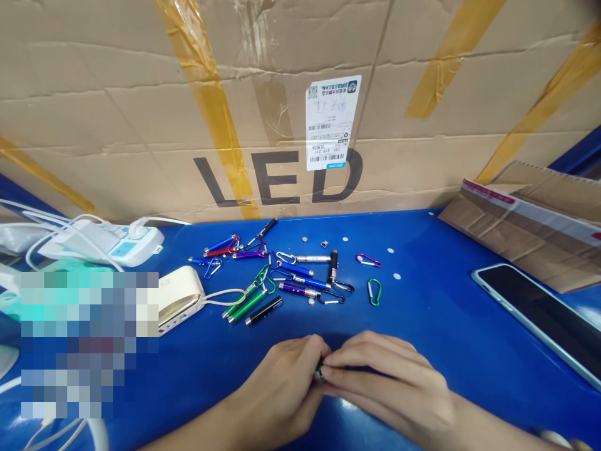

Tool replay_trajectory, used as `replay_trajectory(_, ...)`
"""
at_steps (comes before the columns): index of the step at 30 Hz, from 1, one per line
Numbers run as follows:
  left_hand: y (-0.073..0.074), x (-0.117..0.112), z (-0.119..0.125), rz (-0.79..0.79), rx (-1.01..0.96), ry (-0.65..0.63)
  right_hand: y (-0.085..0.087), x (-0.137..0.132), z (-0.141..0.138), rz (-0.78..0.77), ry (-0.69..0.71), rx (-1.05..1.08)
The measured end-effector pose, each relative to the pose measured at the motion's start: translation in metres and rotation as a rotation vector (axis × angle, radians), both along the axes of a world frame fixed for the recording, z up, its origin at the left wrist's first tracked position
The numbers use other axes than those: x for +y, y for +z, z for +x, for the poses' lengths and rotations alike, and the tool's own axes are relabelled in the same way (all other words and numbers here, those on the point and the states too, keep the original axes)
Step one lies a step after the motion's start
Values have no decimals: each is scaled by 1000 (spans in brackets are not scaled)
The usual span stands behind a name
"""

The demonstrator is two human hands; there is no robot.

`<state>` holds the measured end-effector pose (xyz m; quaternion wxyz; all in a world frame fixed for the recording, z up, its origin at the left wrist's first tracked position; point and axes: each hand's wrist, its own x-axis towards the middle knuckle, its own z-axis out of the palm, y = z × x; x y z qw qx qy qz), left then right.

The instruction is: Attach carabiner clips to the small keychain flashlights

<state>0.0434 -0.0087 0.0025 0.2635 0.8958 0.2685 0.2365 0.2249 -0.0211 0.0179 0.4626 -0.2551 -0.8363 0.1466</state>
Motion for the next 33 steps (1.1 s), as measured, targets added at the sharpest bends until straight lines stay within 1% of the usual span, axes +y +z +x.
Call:
replay_trajectory(7,-2,3,0,-47,-39,-3,3,3,1,57,13,-102)
replay_trajectory(9,-2,3,0,-57,-56,-3,4,4,0,9,12,-95)
replay_trajectory(11,-2,2,0,-93,-62,12,4,4,0,-92,7,-84)
replay_trajectory(13,-1,1,0,-190,-58,64,5,4,0,-173,0,-69)
replay_trajectory(15,0,-1,1,-304,-68,158,5,6,2,-208,-55,-62)
replay_trajectory(17,0,-1,1,-381,-106,268,4,10,4,-212,-161,-138)
replay_trajectory(19,-1,-1,1,-408,-150,336,-1,15,6,-195,-247,-305)
replay_trajectory(22,-4,-1,1,-406,-173,352,-9,22,8,-170,-286,-525)
replay_trajectory(25,-5,0,1,-412,-185,365,-14,26,9,-141,-302,-607)
replay_trajectory(28,-5,1,1,-429,-216,392,-14,27,9,-106,-309,-582)
replay_trajectory(33,-5,3,2,-441,-226,447,-13,29,10,-60,-325,-439)
